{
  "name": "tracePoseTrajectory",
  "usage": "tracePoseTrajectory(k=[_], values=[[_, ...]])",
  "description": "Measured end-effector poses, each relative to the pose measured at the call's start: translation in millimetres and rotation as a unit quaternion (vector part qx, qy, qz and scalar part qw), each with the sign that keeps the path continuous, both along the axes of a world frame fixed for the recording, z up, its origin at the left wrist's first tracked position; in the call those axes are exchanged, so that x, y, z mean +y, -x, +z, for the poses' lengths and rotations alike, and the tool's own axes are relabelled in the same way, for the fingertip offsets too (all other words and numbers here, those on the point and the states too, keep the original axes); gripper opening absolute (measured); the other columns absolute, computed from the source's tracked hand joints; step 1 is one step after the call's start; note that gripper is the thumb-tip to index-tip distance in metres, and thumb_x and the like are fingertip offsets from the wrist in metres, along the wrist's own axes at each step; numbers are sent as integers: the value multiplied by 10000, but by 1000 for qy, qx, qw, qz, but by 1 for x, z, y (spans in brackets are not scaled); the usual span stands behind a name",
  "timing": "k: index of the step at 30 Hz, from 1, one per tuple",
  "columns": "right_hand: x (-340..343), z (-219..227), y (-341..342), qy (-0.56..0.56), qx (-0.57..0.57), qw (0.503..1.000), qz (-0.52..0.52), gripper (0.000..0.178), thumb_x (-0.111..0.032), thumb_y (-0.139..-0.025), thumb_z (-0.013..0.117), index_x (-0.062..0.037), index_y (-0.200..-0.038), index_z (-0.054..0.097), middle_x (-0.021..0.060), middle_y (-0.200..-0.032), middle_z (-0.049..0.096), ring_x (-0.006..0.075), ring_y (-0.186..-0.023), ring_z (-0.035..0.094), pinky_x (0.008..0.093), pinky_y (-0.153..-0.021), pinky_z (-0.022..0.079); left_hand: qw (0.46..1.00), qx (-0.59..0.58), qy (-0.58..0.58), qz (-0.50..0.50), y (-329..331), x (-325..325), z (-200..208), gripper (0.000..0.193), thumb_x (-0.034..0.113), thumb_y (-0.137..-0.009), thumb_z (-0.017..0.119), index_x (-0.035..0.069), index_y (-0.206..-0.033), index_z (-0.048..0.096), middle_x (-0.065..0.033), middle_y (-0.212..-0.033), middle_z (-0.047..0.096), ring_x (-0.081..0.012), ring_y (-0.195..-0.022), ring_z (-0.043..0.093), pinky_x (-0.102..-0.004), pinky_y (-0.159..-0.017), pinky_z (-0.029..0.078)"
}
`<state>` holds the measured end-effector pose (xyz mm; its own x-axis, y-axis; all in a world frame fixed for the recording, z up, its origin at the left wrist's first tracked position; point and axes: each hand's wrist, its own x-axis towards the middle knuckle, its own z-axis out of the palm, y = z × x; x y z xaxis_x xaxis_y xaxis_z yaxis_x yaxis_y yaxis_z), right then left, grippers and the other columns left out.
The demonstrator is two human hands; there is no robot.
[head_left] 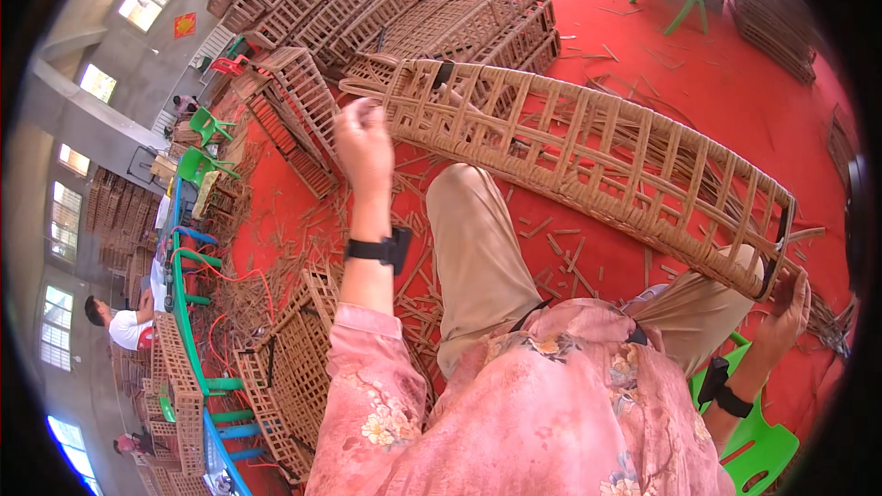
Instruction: The person is weaving a piece of furniture, specifically a bamboo or rattan chair frame, by manually threading and tightening thin strips through the structural frame.
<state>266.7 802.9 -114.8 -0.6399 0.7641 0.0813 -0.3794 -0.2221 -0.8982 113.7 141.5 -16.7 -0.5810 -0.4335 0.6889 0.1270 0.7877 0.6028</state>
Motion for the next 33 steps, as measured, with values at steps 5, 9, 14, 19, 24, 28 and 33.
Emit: tracePoseTrajectory(k=[5,9,14,19,24,28,33], values=[[2,4,-2,0,4,1000,20,187,-151,-977,657,-39,-1127,663,76,-1000,724,162,-915,707,264,-774,568,978,-6,184,97,19,-101,2,428,168,-901,689,-2,-1279,580,-176,-1197,619,-294,-1061,617,-404,-963,478],[-1,9,-1,19,-1,999,27,171,-155,-980,653,-42,-1108,668,70,-995,725,152,-890,702,252,-759,566,992,-83,-49,-82,41,-130,3,477,235,-939,679,-10,-1334,572,-178,-1296,616,-266,-1089,628,-385,-967,484],[4,4,2,21,3,999,23,158,-152,-977,658,-41,-1088,672,70,-986,726,145,-883,700,248,-754,568,947,-109,-227,-200,44,-132,14,311,291,-962,684,20,-1115,686,-1,-882,625,-97,-732,565,-260,-691,476],[18,2,1,12,2,1000,19,162,-156,-975,662,-42,-1089,673,73,-984,727,143,-886,705,242,-735,573,885,-163,-349,-261,29,-109,33,240,300,-947,715,83,-866,654,119,-583,343,-21,-477,294,-233,-462,299],[32,5,1,-13,-16,1000,20,177,-163,-978,658,-42,-1106,671,71,-991,729,141,-884,714,232,-684,578,886,-262,-270,-273,13,-135,26,197,157,-884,752,45,-1045,734,8,-923,701,-33,-654,540,-198,-574,423],[29,6,-1,-22,-20,999,13,178,-166,-977,660,-48,-1110,672,67,-990,730,134,-885,713,230,-687,577,871,-285,-304,-260,11,-139,30,184,145,-886,745,31,-1028,724,42,-770,648,-41,-571,486,-232,-580,436],[33,7,-6,-29,-35,999,-8,164,-172,-968,675,-61,-1088,686,41,-975,730,123,-868,708,214,-703,561,789,-235,-413,-390,25,-154,22,131,112,-898,714,9,-977,697,95,-575,442,-38,-462,343,-257,-564,410]])
